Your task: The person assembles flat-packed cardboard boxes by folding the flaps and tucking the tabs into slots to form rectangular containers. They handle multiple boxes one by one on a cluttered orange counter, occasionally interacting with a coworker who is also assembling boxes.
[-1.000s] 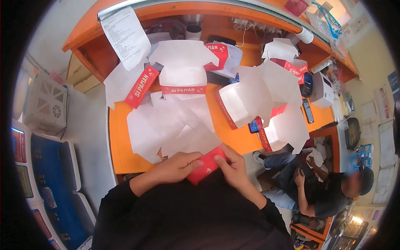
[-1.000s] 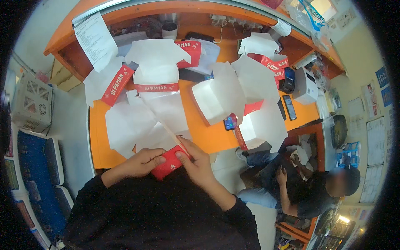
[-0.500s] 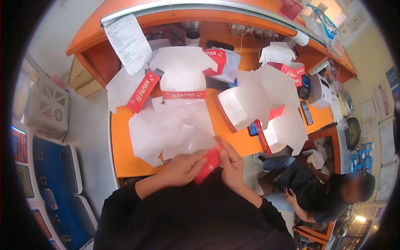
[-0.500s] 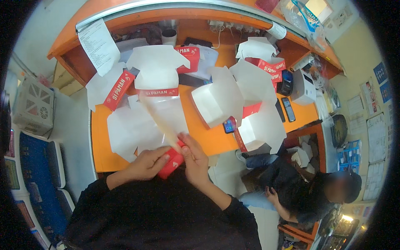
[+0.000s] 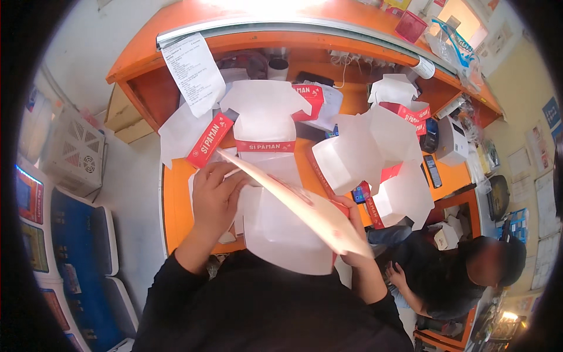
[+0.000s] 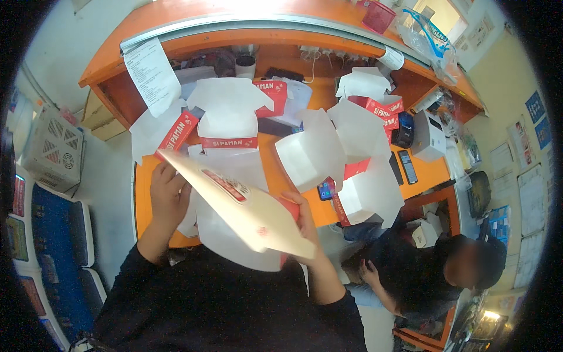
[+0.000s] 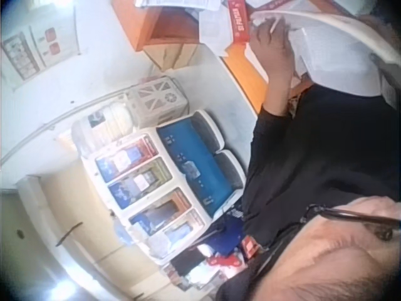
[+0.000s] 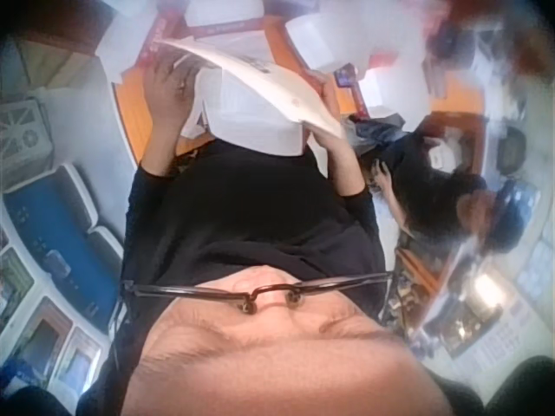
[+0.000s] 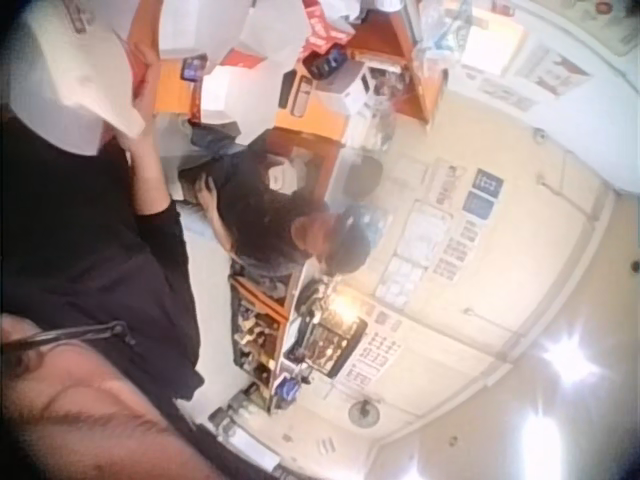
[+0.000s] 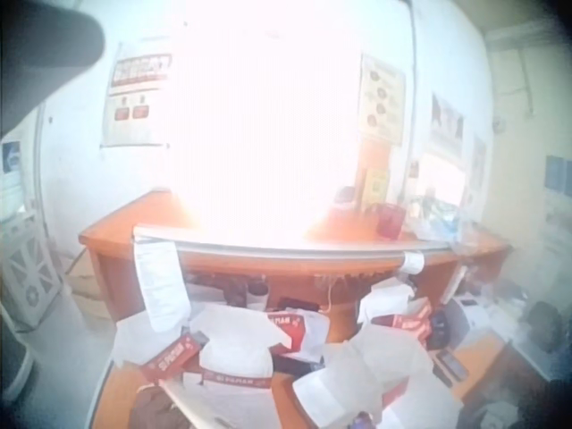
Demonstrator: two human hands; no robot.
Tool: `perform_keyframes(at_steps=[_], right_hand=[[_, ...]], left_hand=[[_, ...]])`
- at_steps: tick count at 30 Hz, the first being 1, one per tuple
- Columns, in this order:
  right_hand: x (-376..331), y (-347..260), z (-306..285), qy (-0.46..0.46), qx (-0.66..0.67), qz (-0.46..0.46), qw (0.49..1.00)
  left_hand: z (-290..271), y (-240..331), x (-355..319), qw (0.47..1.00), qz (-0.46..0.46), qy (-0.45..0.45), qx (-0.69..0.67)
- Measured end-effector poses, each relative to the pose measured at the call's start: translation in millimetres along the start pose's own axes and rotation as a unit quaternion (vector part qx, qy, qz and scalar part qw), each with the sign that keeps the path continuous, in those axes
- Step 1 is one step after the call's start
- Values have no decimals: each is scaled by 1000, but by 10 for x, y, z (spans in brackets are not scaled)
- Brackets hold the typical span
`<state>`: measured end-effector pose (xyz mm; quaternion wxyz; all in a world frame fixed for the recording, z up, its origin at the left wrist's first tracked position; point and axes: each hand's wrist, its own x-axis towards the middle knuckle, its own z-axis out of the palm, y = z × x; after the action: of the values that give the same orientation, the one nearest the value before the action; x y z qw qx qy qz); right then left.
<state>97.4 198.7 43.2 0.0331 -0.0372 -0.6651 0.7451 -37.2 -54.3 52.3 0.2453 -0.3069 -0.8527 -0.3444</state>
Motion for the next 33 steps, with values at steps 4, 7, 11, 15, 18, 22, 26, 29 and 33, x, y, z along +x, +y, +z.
perform_keyframes(at_steps=[4, 7, 11, 15, 18, 22, 26, 29, 33], right_hand=[[-121, 114, 31, -23, 55, 22, 998], [-162, 166, 179, -9, -15, 3, 1000], [-162, 187, 222, -9, 94, -14, 995], [-213, 68, 252, 17, 177, 29, 984], [-269, 142, 217, 11, -17, 16, 1000], [-254, 28, 240, 3, -83, 50, 995], [-268, 77, 237, 32, -4, 0, 999], [-269, 14, 312, 4, 38, -17, 999], [-257, 78, 267, 22, -71, 39, 997]], left_hand=[[25, -107, -197, 990, -74, -122, -10], [108, -94, -432, 963, -200, -178, -41], [-78, 6, -498, 963, -203, -106, -144], [-259, 320, -301, 960, -189, -152, -137], [-60, 163, -499, 949, -155, -273, -21], [-11, 356, -386, 918, -258, -263, -146], [125, 229, -336, 943, -180, -182, -210], [330, -69, -773, 881, -314, -165, -314], [502, -1, -688, 950, -174, -217, -142]])
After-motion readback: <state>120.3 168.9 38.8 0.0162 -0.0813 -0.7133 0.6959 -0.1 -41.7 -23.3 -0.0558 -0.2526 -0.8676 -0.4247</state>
